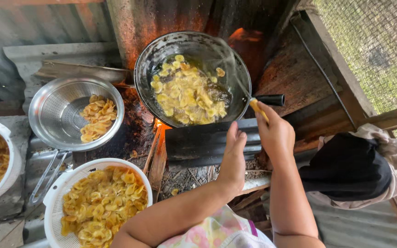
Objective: The person removes fried banana chips from a pan of oil using a skimmer and transfers them into a metal strainer. They then drop more sliced bananas into the hot oil by hand and stir them with the skimmer.
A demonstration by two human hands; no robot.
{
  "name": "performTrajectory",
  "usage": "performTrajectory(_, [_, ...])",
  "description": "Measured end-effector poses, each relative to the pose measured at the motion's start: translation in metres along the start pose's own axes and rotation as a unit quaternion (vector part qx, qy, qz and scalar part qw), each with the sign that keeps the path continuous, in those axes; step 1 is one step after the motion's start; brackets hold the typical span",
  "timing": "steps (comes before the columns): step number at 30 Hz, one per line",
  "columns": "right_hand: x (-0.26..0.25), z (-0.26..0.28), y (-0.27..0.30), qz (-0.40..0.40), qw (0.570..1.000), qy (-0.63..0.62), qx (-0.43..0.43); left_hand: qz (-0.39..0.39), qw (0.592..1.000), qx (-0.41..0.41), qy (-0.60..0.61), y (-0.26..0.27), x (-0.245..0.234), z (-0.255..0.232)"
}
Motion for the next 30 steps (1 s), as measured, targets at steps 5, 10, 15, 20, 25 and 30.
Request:
performTrajectory(5, [0.042, 0.007, -0.015, -0.047, 0.997, 0.022, -0.051, -0.014, 1.0, 0.014, -0.018, -0.009, -0.003, 0.001])
performTrajectory(10, [0.042, 0.034, 0.015, 0.094, 0.991, -0.027, -0.094, -0.022, 0.999, -0.002, 0.046, -0.006, -0.01, -0.001])
performTrajectory(15, [-0.052, 0.047, 0.04, 0.06, 0.989, 0.016, -0.134, -0.01, 0.999, -0.044, 0.028, 0.025, -0.009, 0.005])
performTrajectory(20, [-0.073, 0.049, 0.058, 0.065, 0.984, 0.047, -0.162, 0.035, 0.991, -0.102, 0.075, 0.04, 0.003, 0.013])
performTrajectory(25, [-0.03, 0.053, 0.035, 0.034, 0.977, 0.061, -0.2, 0.005, 0.986, -0.164, 0.004, 0.039, 0.002, 0.035])
performTrajectory(30, [-0.089, 0.045, 0.068, 0.056, 0.983, 0.063, -0.166, 0.005, 0.98, -0.176, 0.093, 0.032, -0.004, 0.048])
Point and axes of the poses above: each hand's wrist, its own y-axis away from the middle knuckle, its own x-axis out of the palm, z = x × y, the point moved 5 cm from there along -y, towards the middle knuckle, and after that the axes turned 5 degrees about -z, right-handed, at the moved point
